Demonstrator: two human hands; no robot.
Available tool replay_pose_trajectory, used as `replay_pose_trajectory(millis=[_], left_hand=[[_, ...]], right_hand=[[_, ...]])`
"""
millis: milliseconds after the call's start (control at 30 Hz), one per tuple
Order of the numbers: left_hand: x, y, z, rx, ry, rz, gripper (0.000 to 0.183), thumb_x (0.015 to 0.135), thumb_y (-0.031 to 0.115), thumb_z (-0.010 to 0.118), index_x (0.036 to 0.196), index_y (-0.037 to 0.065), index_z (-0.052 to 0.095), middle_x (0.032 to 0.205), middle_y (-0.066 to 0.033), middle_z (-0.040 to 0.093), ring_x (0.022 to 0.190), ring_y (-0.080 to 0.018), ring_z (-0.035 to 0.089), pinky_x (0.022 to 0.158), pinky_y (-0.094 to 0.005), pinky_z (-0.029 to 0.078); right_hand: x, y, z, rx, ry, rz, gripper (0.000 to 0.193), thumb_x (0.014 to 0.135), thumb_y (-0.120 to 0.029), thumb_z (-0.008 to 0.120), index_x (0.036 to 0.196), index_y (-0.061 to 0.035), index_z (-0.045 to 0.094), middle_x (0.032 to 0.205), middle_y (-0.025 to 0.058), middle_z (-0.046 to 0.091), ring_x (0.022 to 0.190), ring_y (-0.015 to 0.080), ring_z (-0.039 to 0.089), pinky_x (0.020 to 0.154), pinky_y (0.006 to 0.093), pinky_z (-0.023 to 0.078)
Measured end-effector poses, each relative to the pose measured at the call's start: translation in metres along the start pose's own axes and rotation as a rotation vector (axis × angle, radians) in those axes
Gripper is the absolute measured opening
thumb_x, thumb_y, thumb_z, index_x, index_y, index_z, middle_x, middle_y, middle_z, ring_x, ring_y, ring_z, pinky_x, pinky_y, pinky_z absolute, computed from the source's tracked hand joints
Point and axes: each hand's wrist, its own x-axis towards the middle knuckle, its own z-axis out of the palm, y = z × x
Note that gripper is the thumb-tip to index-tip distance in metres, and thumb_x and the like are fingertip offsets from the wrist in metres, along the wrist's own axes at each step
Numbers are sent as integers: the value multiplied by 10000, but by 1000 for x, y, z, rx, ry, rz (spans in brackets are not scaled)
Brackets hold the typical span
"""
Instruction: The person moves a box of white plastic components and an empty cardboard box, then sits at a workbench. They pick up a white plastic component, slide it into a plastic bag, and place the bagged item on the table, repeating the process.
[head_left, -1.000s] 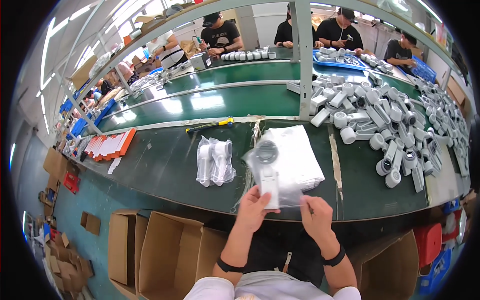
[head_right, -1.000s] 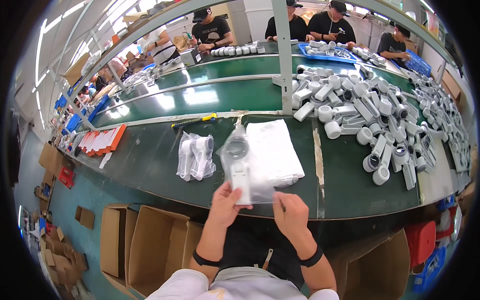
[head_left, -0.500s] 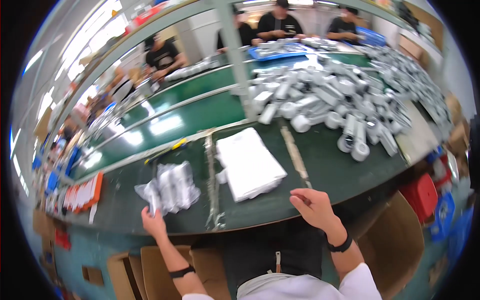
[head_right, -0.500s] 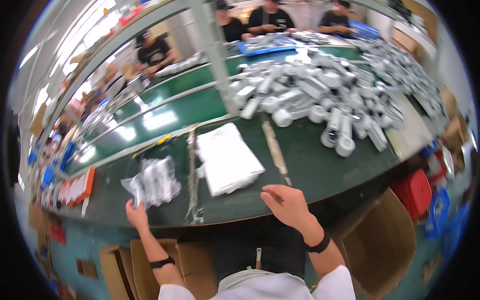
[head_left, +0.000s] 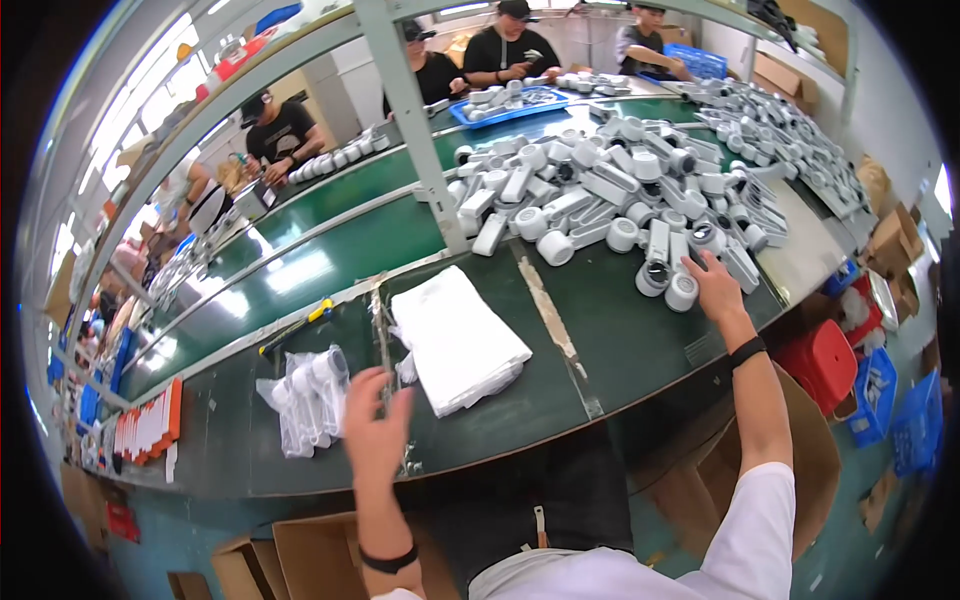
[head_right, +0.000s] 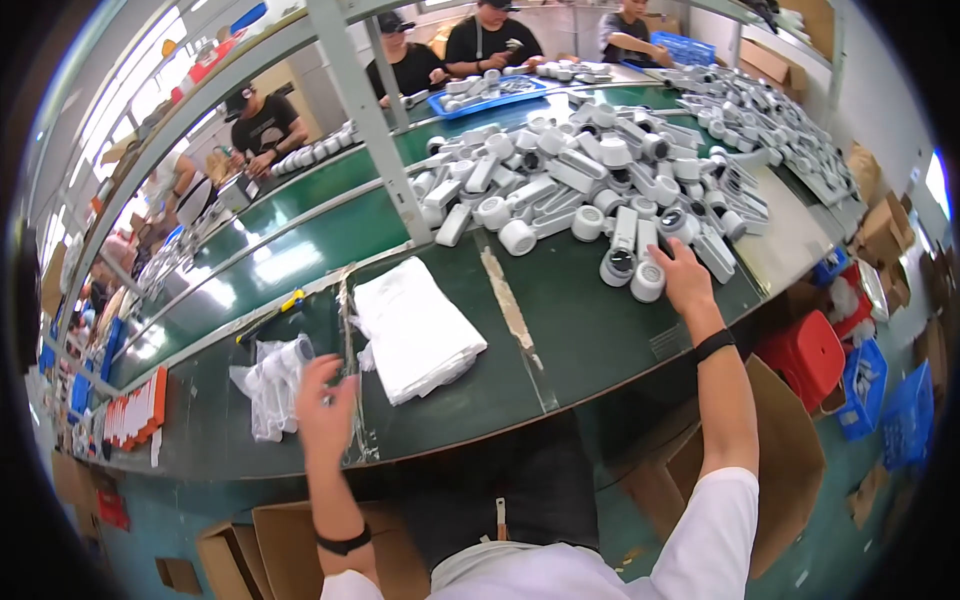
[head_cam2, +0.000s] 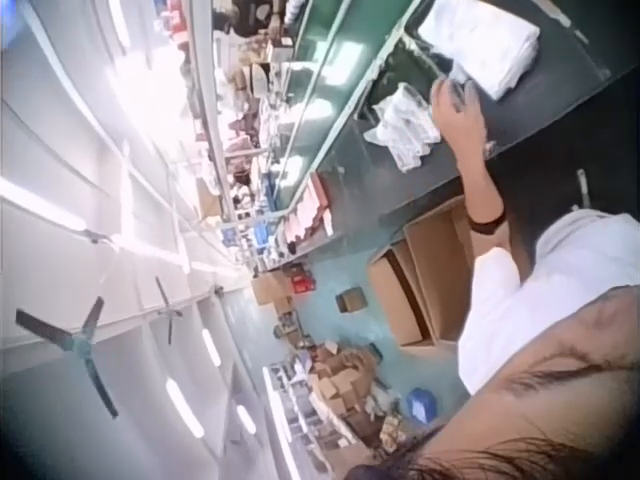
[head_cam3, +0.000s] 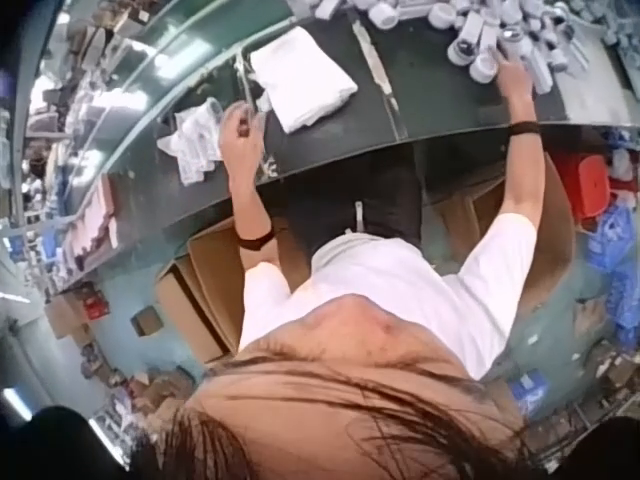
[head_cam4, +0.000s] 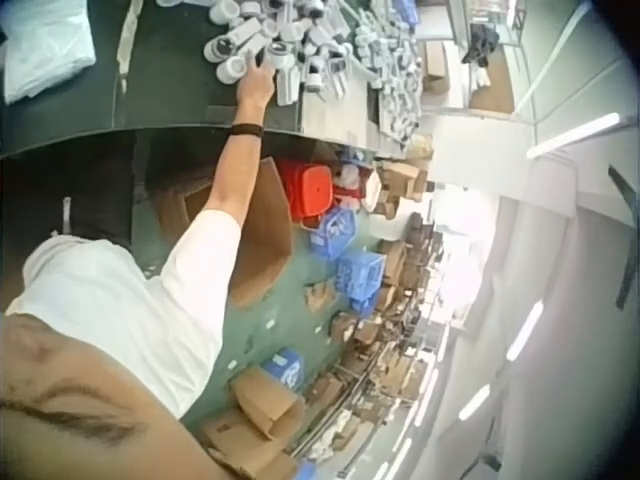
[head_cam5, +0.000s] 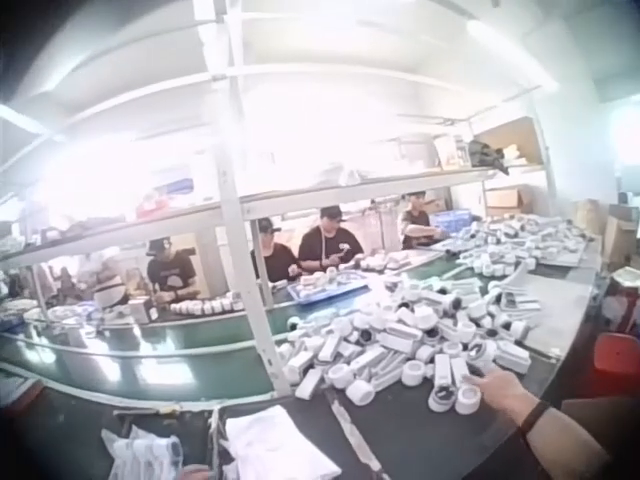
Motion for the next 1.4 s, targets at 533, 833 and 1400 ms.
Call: replay_pose_trajectory(millis=[533,833,1400], left_hand=[[13,-3,94,391,-242,198,133,782,201,691,814,72,704,865,-77,648,857,-294,581,765,-404,460],[13,-16,95,299,-178,189,129,813,191,667,863,74,689,850,-73,653,855,-290,584,735,-418,443],[0,12,99,-252,-181,-123,183,875,150,635,937,-21,654,784,-52,664,687,-106,587,631,-244,471]], right_hand=[[-22,-16,-20,313,-145,-285,437,723,-36,679,1139,-131,586,1268,51,539,1259,306,426,994,468,351],[-52,-53,-59,407,-17,-334,355,796,-30,589,1149,-59,559,1195,106,576,1210,297,475,1000,467,325],[-115,-263,-78,1921,-300,387,373,778,-56,727,1074,-55,499,866,24,602,684,78,571,582,233,477]])
